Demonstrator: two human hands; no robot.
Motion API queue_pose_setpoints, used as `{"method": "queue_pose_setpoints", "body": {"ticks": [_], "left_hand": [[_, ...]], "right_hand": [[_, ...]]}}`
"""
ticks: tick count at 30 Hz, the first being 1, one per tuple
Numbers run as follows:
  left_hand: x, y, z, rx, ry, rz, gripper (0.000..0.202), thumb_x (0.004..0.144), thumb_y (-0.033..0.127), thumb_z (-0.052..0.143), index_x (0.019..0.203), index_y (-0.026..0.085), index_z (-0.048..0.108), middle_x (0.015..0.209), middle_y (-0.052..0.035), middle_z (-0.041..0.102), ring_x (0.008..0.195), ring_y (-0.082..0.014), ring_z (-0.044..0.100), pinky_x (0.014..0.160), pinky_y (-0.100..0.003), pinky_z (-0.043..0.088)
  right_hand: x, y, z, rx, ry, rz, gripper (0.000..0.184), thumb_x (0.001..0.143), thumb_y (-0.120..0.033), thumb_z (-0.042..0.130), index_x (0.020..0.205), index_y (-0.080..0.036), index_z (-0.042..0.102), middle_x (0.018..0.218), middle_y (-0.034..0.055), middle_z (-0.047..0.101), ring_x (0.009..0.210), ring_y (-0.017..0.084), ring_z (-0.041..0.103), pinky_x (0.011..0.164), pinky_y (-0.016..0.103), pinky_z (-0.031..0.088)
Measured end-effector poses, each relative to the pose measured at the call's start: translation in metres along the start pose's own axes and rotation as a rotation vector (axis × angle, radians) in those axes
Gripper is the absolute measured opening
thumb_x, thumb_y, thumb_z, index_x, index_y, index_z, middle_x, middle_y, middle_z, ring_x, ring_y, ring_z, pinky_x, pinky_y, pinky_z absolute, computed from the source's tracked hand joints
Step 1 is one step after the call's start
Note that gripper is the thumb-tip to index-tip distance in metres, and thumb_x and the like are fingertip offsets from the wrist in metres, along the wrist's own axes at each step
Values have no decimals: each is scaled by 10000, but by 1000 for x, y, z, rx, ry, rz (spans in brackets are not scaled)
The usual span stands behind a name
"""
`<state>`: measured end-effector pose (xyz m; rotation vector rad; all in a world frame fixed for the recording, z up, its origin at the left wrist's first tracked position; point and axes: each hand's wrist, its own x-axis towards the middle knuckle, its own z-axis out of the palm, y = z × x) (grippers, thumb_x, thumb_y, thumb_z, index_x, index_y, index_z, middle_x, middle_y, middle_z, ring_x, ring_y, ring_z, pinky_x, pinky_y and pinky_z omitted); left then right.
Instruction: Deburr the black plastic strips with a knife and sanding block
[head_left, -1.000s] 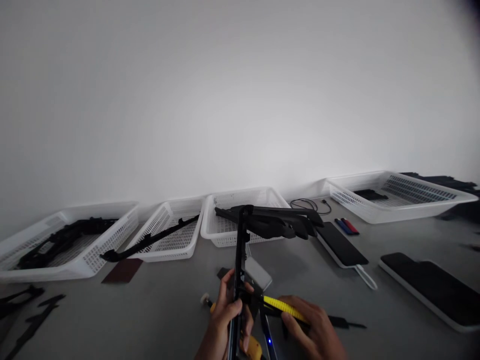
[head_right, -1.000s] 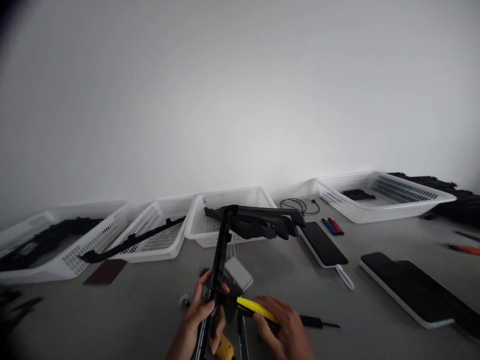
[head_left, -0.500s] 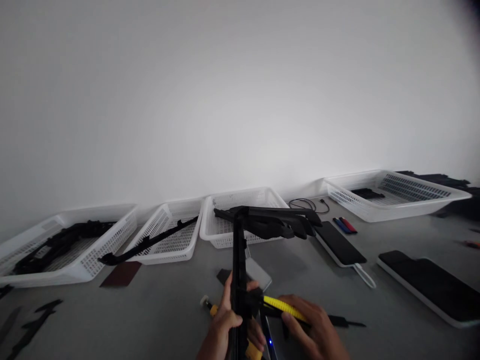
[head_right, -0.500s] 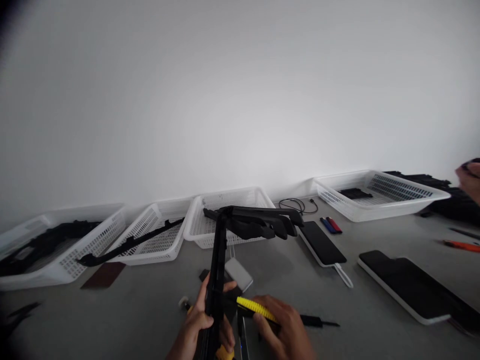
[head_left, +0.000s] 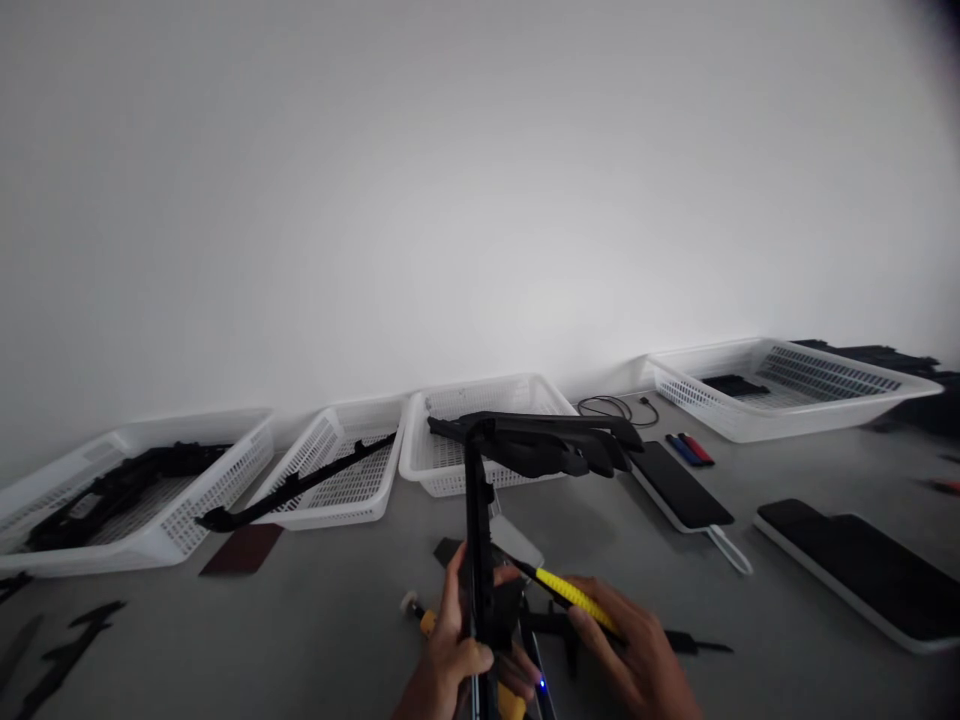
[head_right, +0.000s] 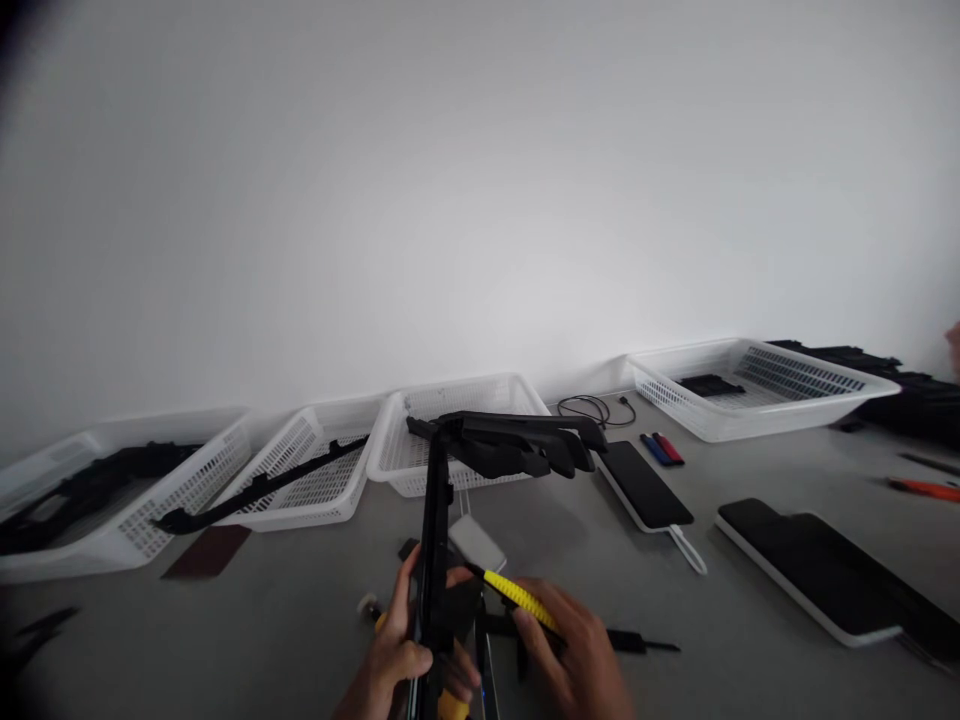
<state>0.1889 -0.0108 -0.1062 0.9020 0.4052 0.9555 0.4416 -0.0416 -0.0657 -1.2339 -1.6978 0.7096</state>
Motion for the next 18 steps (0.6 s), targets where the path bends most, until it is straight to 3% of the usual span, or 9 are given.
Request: {"method": "queue_pose_setpoints", "body": {"ticks": [5,8,11,14,18], "left_hand": [[-1,4,21,9,250,38,712,1020,469,696,1592,418,276,1390,-127,711,812,-268,845,662,-362,671],[-3,10,35,71,358,40,607,1038,532,651,1537,374,342,1304,-111,733,768,-242,830,571,-305,639],[-5,16,41,90,351,4,674,1034,530,659,1577,367,295,1299,-114,723,734,-223,815,534,-282,617],[-6,16,39,53,305,-5,704,1041,501,657,1616,375,270,1257,-97,730,713,-210,806,571,-297,626],[-7,12,32,63,270,1,605,1046,485,649,1585,356,406,1164,-76,746,666,-195,783,571,-300,615]], "right_hand": [[0,-2,4,48,-116,-29,474,1104,-553,497,1225,-215,806,1119,133,842,987,264,812,880,312,636],[1,-2,4,51,-86,-9,483,1093,-571,510,1214,-214,811,1107,131,844,979,269,813,878,316,637],[2,-3,1,37,4,35,508,1083,-596,513,1199,-207,818,1078,129,848,954,279,816,845,316,644],[2,-6,0,48,-5,26,519,1076,-613,514,1170,-215,833,1065,121,854,944,283,818,828,314,650],[2,-9,1,44,11,40,538,1074,-618,517,1167,-192,834,1069,133,858,927,283,823,830,313,647]]}}
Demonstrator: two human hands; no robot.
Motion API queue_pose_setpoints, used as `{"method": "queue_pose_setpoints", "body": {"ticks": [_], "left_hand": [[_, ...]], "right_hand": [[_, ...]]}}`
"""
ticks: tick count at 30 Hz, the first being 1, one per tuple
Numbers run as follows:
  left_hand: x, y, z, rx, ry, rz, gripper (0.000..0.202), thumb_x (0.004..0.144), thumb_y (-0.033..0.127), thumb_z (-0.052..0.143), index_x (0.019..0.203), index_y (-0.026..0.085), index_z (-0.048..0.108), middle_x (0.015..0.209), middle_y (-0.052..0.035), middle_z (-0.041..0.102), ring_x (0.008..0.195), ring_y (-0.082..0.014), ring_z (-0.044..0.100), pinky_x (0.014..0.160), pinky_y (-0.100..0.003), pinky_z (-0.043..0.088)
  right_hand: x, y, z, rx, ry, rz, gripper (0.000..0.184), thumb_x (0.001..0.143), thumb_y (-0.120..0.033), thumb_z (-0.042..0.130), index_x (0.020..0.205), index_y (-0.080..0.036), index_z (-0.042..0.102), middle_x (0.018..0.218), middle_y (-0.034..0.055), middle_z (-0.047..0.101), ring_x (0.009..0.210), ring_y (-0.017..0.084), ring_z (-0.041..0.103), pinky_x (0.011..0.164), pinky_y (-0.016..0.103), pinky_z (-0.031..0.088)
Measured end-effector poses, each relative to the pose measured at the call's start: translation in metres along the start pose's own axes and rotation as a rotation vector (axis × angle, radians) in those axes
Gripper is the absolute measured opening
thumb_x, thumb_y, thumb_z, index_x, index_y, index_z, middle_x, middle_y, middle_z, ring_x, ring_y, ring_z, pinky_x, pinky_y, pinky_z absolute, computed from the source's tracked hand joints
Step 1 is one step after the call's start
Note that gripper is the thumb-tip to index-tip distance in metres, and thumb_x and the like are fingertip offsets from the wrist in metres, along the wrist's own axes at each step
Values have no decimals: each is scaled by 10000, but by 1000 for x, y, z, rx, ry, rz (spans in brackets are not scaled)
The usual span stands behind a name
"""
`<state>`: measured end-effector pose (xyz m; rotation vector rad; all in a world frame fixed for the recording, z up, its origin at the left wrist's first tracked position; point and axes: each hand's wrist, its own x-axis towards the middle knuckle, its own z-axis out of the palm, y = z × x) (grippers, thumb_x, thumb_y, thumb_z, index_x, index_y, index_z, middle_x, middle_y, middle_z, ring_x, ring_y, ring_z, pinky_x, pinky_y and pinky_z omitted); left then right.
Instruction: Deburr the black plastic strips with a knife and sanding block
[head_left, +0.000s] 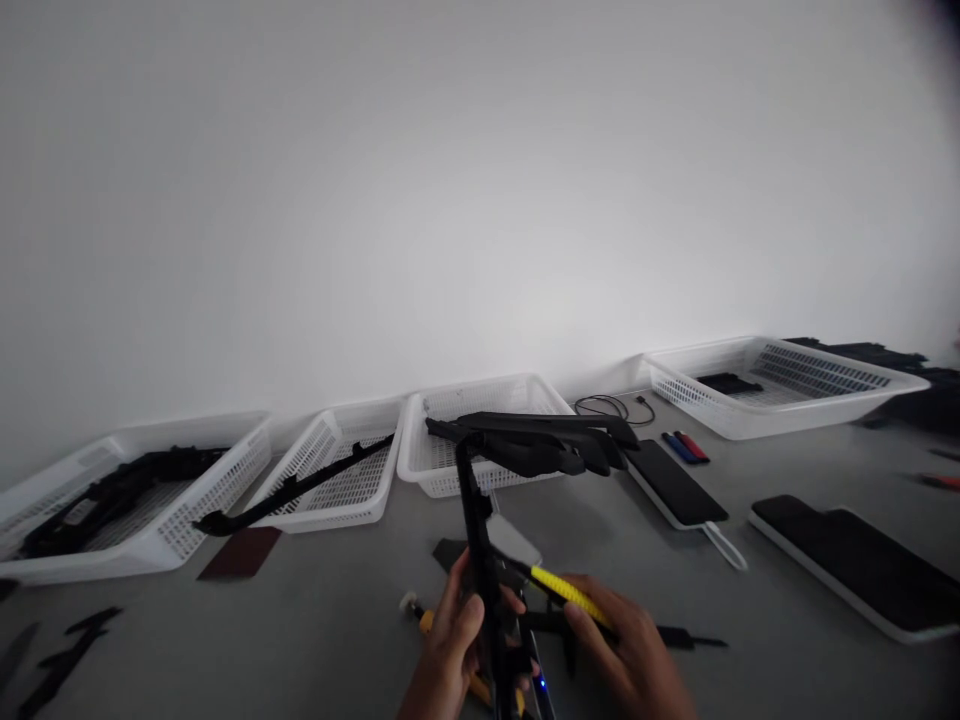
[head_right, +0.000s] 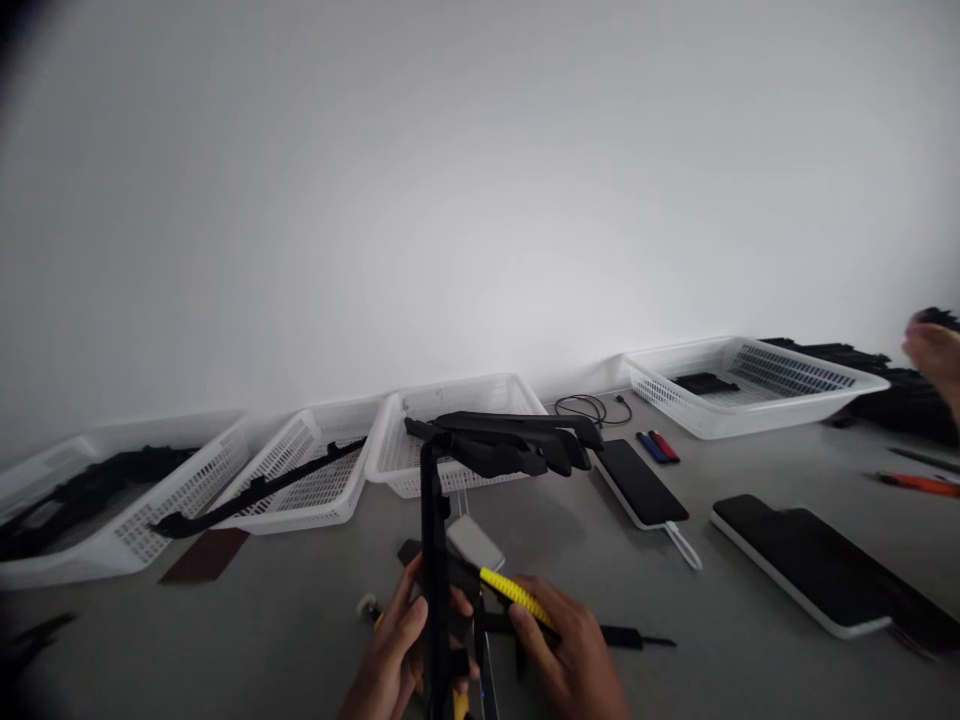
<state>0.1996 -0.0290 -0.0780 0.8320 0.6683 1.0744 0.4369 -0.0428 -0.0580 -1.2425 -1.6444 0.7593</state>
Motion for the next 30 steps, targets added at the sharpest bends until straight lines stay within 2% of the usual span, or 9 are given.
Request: {"method": "queue_pose_setpoints", "body": {"ticks": [2,5,10,16,19,23,27,30], "left_hand": [[1,0,-2,44,-12,5,588,1029,511,666,1556,332,475,1117,-79,757,665,-195,767,584,-309,619],[2,1,-2,96,-10,18,628,984,526,732,1532,295,531,1052,-78,769,716,-190,748,679,-322,631],[1,5,0,156,-7,22,762,934,582,777,1573,284,489,1014,-76,777,762,-192,750,689,-272,586],[-2,10,3,134,-36,40,719,958,535,761,1577,275,501,1008,-79,789,797,-218,761,729,-309,581],[-5,11,3,115,-121,86,823,934,510,786,1635,287,419,910,-56,787,719,-222,752,672,-309,557],[-10,13,5,25,-180,50,950,951,503,744,1722,339,214,851,-23,754,682,-221,736,648,-317,540],[-8,13,5,28,-150,47,910,997,495,701,1730,337,185,782,3,714,633,-183,702,606,-275,517],[-5,11,3,48,-171,57,906,994,458,719,1722,351,191,729,29,685,581,-170,691,592,-262,527]], "right_hand": [[0,0,0,-6,27,18,560,1068,-631,517,1170,-179,832,1069,142,858,949,295,821,845,322,647],[-1,1,-1,7,16,17,589,1043,-674,531,1123,-185,849,1060,139,863,950,305,820,862,332,649],[0,-3,-2,26,19,35,615,1039,-687,524,1103,-175,858,972,125,858,871,292,811,824,333,650],[-1,-2,-3,24,48,3,559,1066,-629,529,1072,-173,852,926,91,852,804,264,807,756,290,639],[-4,3,-3,-13,60,-33,567,1051,-671,537,1100,-209,863,1026,106,866,898,301,824,806,315,655],[-7,7,-1,-41,20,-81,605,1045,-718,500,1128,-252,876,1086,105,873,934,320,829,792,329,673],[-6,4,-2,-64,33,-72,523,1063,-645,539,1157,-250,869,1111,97,871,995,321,832,847,325,668],[-5,2,-4,-55,38,-59,510,1074,-618,535,1171,-239,862,1103,102,870,980,312,833,859,329,665]]}}
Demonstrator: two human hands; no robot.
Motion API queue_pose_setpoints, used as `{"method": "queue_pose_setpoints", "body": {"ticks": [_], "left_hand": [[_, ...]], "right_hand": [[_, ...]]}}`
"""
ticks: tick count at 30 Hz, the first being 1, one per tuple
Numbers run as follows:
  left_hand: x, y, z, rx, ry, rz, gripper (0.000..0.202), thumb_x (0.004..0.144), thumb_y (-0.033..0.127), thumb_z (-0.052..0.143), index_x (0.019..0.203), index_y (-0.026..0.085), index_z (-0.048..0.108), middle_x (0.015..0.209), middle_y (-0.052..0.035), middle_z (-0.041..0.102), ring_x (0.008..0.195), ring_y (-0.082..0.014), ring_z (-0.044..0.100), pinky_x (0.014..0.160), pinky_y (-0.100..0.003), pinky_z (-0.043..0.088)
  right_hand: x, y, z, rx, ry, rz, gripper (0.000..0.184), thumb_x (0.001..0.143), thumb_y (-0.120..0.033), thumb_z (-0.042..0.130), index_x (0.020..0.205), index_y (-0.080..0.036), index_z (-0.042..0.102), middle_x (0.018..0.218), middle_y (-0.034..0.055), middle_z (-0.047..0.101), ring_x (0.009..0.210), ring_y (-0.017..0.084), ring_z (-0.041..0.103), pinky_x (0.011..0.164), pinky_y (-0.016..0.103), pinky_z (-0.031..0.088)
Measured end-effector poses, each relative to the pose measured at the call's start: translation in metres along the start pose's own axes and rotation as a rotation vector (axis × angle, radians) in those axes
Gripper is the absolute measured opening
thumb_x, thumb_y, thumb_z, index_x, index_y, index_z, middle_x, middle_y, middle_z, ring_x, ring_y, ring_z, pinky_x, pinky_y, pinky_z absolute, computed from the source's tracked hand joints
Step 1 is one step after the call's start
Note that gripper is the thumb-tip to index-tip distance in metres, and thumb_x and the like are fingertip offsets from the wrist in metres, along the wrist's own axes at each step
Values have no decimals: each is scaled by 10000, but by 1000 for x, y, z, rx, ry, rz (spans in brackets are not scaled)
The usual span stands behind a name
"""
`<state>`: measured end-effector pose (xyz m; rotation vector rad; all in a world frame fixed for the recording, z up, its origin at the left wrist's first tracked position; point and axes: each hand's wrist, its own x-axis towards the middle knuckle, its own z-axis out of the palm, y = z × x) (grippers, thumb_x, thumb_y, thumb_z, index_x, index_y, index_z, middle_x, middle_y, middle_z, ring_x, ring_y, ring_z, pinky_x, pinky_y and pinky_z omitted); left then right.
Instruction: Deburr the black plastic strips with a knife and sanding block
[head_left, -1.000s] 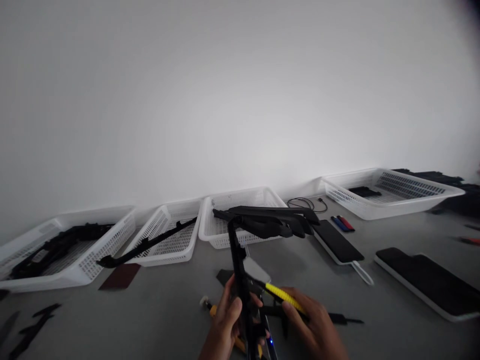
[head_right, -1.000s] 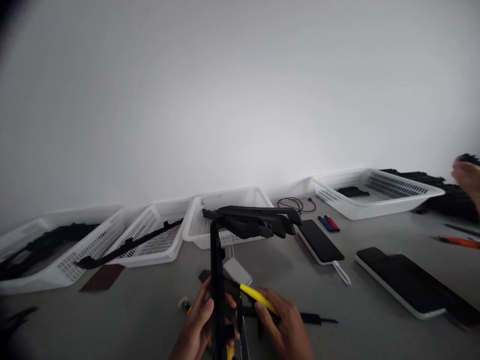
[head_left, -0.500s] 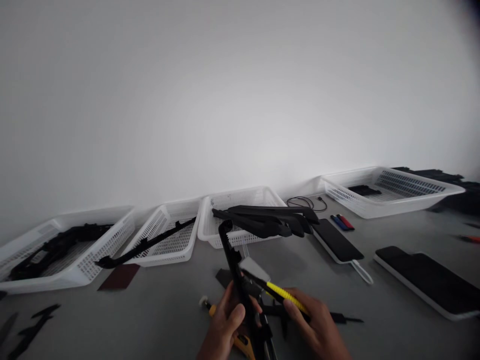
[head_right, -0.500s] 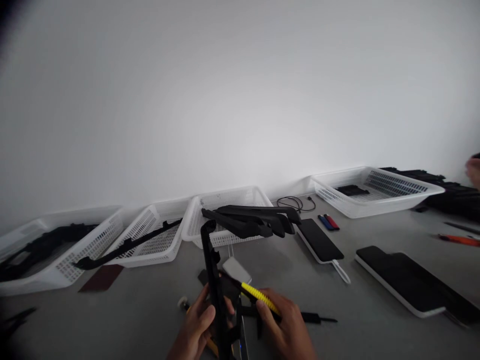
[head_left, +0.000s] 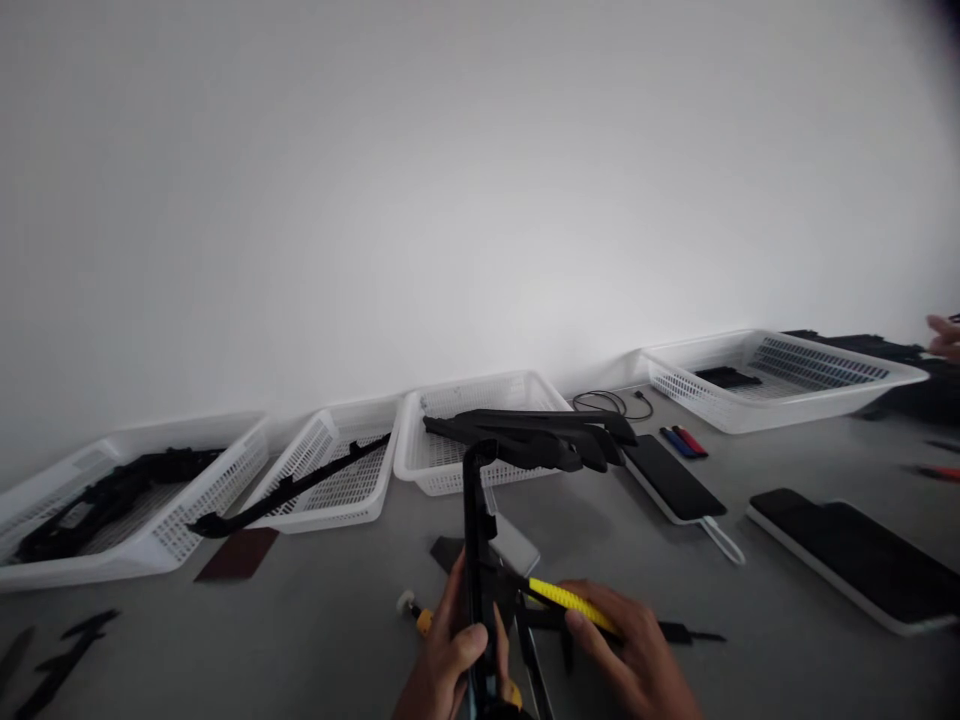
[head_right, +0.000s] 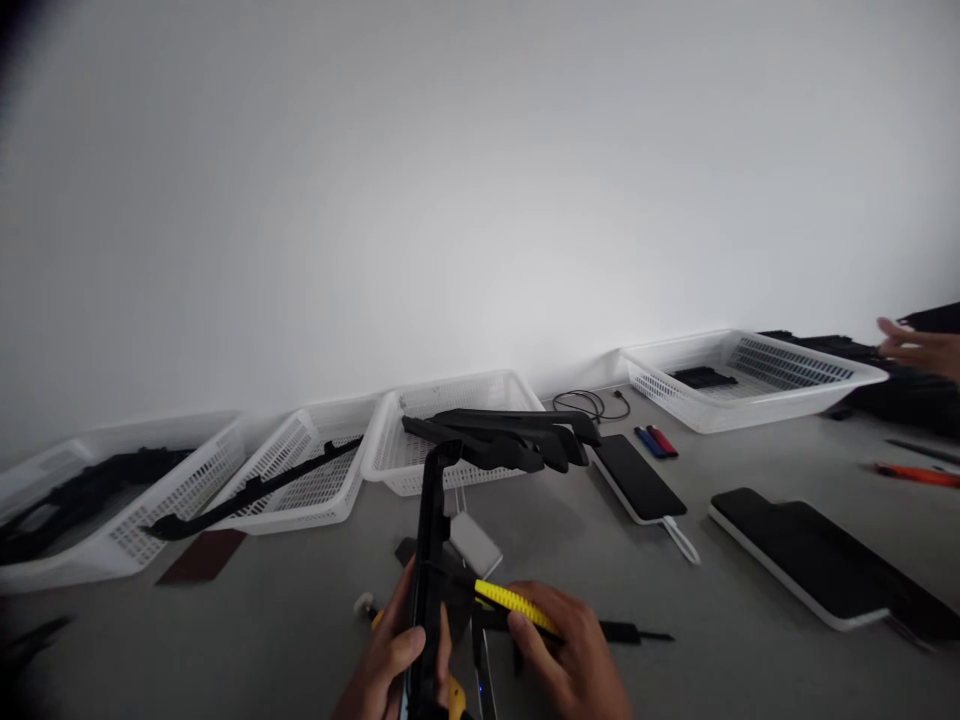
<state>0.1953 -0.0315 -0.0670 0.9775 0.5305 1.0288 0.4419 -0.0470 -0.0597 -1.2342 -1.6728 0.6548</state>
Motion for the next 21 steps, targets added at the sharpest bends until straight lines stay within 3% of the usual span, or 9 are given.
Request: {"method": "queue_pose_setpoints", "body": {"ticks": [6,13,18,21], "left_hand": [[-2,1,2,57,-5,-44,1054,954,497,767,1728,352,67,787,14,712,561,-156,670,578,-274,558],[-4,5,6,117,25,-65,1113,937,518,785,1727,333,24,781,21,713,552,-138,635,587,-275,564],[-5,0,4,88,9,-51,993,977,522,743,1714,330,106,798,5,723,539,-143,661,562,-269,557],[-4,-6,2,12,45,-57,779,1028,567,652,1655,362,238,846,-2,733,498,-128,666,500,-232,528]], "right_hand": [[3,-6,-2,24,-39,10,560,1058,-660,531,1132,-221,871,1081,116,869,982,321,830,862,348,668],[6,-5,-1,46,-31,-20,478,1071,-596,552,1127,-231,856,1036,109,865,957,298,837,838,324,668],[6,-2,0,46,-11,31,543,1085,-609,506,1183,-189,836,1077,138,856,937,289,823,846,337,663],[3,-3,1,54,-35,0,523,1074,-618,530,1171,-210,843,1091,129,860,930,287,826,838,326,664]]}}
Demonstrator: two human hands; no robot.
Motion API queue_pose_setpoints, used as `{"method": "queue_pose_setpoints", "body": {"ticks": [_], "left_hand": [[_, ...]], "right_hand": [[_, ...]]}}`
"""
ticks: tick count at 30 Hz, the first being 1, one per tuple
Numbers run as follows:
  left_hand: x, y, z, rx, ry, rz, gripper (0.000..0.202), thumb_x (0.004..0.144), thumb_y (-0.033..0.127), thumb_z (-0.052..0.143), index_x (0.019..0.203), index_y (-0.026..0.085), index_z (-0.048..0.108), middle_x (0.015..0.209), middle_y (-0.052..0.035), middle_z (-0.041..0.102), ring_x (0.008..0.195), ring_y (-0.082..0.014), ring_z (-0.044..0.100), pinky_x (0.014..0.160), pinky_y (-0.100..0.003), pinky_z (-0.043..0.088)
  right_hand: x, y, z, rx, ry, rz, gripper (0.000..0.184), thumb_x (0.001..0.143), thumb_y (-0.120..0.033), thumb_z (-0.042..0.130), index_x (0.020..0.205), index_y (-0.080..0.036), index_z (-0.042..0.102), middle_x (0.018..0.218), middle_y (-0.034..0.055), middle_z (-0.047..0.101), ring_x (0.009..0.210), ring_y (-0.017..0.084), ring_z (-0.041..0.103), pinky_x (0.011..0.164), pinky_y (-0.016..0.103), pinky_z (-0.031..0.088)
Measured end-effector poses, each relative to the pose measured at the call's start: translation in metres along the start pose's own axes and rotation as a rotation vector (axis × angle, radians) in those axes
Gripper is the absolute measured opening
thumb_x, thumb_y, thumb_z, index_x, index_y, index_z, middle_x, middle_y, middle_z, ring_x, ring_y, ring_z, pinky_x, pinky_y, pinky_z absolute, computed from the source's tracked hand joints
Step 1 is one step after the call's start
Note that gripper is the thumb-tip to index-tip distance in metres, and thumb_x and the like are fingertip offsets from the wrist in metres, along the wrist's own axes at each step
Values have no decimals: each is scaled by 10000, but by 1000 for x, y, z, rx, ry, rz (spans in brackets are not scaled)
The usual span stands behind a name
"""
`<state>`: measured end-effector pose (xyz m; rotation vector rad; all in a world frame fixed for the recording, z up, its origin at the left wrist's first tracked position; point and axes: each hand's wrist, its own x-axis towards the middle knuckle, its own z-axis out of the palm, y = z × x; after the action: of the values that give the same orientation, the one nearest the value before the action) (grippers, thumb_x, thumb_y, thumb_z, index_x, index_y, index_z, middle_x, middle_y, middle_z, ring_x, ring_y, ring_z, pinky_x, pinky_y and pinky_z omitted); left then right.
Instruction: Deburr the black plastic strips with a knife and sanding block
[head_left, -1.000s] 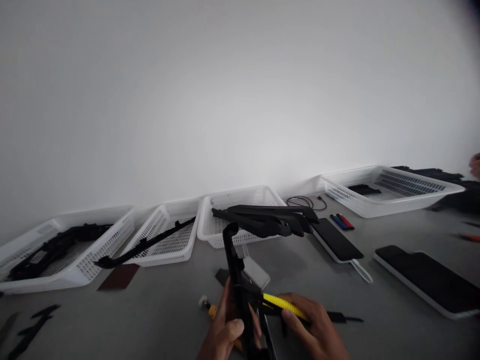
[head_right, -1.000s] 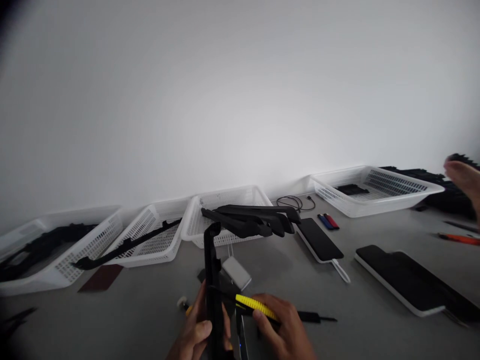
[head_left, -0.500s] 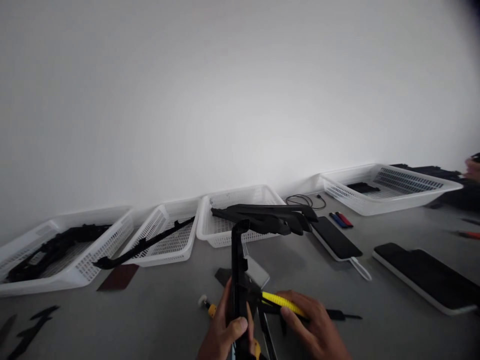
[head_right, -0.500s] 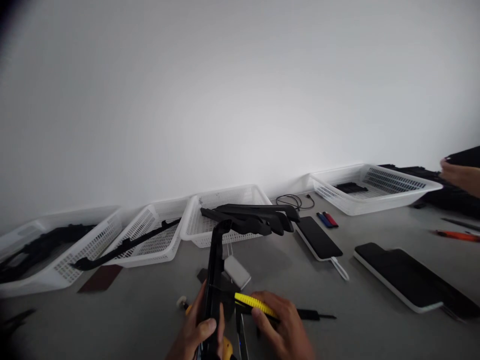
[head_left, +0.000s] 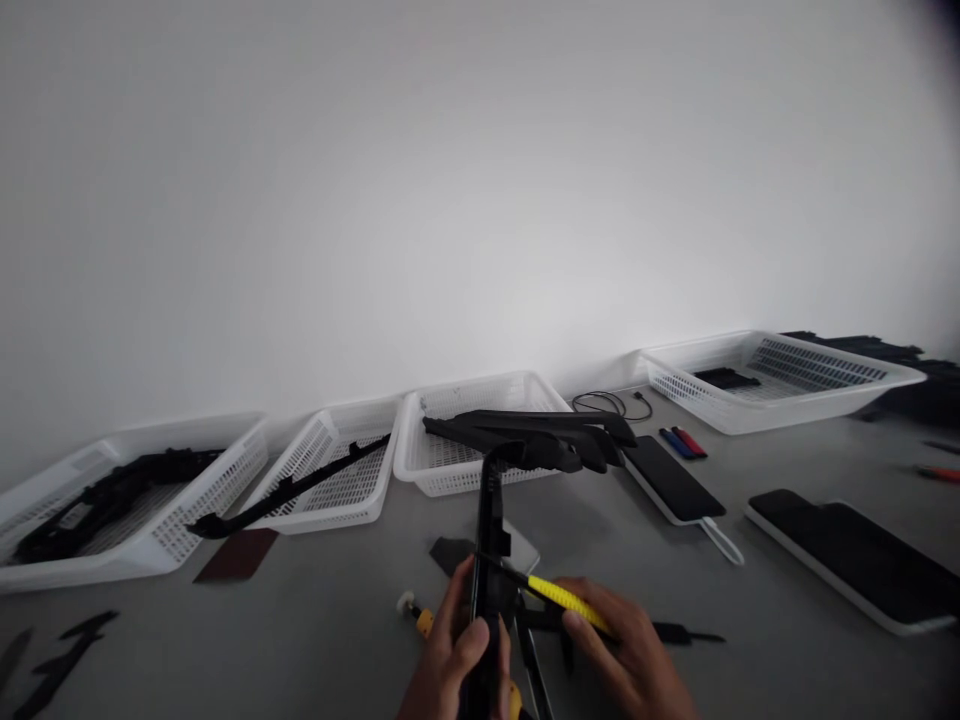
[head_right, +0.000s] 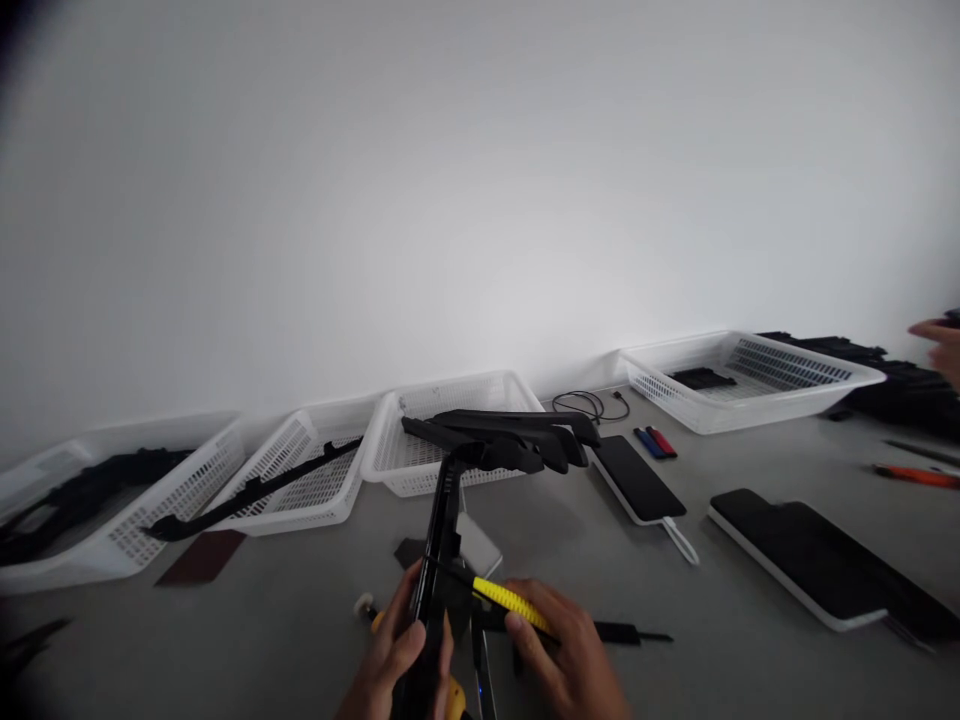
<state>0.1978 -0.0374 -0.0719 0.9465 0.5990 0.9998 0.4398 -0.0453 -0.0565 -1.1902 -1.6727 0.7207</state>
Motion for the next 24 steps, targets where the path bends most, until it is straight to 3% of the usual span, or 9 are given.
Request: {"method": "queue_pose_setpoints", "body": {"ticks": [4,8,12,17,24], "left_hand": [[4,-4,-1,-96,29,40,492,1071,625,508,1467,336,465,883,7,724,400,-86,620,379,-167,425],[10,-3,-7,-128,-4,34,375,1097,555,504,1406,344,502,823,38,713,392,-92,633,368,-148,413],[11,-9,-20,-204,-73,55,445,1090,531,527,1497,368,451,722,52,698,433,-142,687,380,-167,442],[10,-21,-38,-250,-113,44,492,1099,525,481,1557,352,431,720,37,705,454,-178,720,400,-215,513],[11,-12,-30,-262,-157,66,506,1106,482,504,1589,363,411,710,39,741,445,-174,725,365,-184,475]], "right_hand": [[-2,-2,2,-24,-17,-66,476,1080,-599,532,1189,-257,844,1094,107,861,991,302,829,869,325,668],[-3,3,0,-37,14,-66,470,1096,-561,519,1206,-228,833,1080,111,860,975,284,836,839,304,669],[-7,12,-4,-115,143,-25,454,1058,-583,587,1175,-232,848,1113,114,864,998,303,839,854,318,676],[-7,7,-4,-130,76,-25,520,1060,-646,535,1149,-258,869,1063,124,871,978,315,841,841,351,686],[-5,7,-3,-118,102,-17,507,1061,-626,548,1149,-240,864,1088,126,867,985,309,840,859,349,680]]}}
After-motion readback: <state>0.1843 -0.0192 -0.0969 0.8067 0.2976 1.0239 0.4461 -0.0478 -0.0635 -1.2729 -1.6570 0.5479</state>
